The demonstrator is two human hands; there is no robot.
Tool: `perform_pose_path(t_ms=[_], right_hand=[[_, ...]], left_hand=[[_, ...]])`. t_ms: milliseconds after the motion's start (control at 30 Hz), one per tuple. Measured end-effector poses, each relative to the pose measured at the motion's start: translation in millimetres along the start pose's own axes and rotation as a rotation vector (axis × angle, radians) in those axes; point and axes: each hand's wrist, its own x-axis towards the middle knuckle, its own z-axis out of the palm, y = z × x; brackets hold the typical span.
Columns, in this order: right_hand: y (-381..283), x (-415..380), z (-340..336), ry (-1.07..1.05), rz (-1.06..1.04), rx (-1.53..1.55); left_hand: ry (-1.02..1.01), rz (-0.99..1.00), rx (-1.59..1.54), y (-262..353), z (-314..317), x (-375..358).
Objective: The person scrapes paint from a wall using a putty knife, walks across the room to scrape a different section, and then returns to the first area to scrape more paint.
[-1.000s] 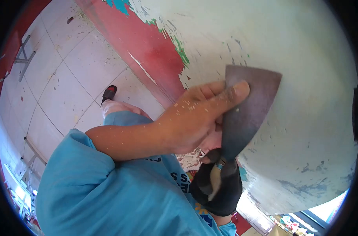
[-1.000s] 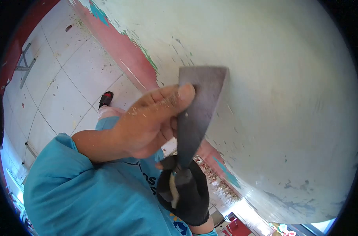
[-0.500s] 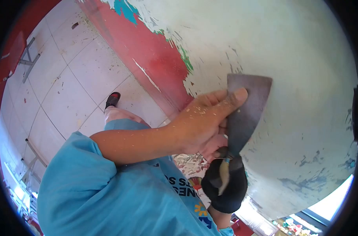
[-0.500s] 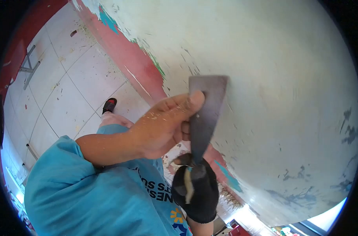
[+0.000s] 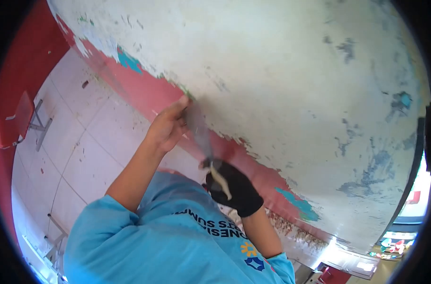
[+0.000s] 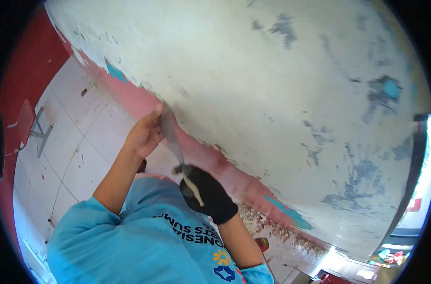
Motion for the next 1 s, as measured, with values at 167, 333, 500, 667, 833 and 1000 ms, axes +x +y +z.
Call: perform_pose_path(t_ms=[167, 333, 500, 667, 833, 1000], right_hand=[[13.9, -47.1, -4.3, -0.05, 0.526, 0.818], [30.0, -76.5, -2.6, 0.01, 0.498, 0.903], [32.2, -86.1, 0.8, -0.029, 0.415, 0.644], [28.1, -92.3, 1.2, 0.011, 0.433, 0.794], [40.1, -95.9, 3.4, -0.037, 0.402, 1.18], [56.3, -99.7, 8.2, 0.127, 0.363, 0.795]], left_hand=[[-0.005, 0.099, 0.142, -2.4, -70.4, 34.3], [-0.402, 0.044, 0.752, 2.5, -13.7, -5.9], [-0.768, -0.072, 0.964, 11.5, 33.4, -27.9], [-0.858, 0.051, 1.087, 15.5, 47.6, -34.7], [-0.865, 0.135, 1.108, 4.6, 47.0, -34.1], [-0.754, 0.002, 0.948, -8.1, 39.7, -28.1]])
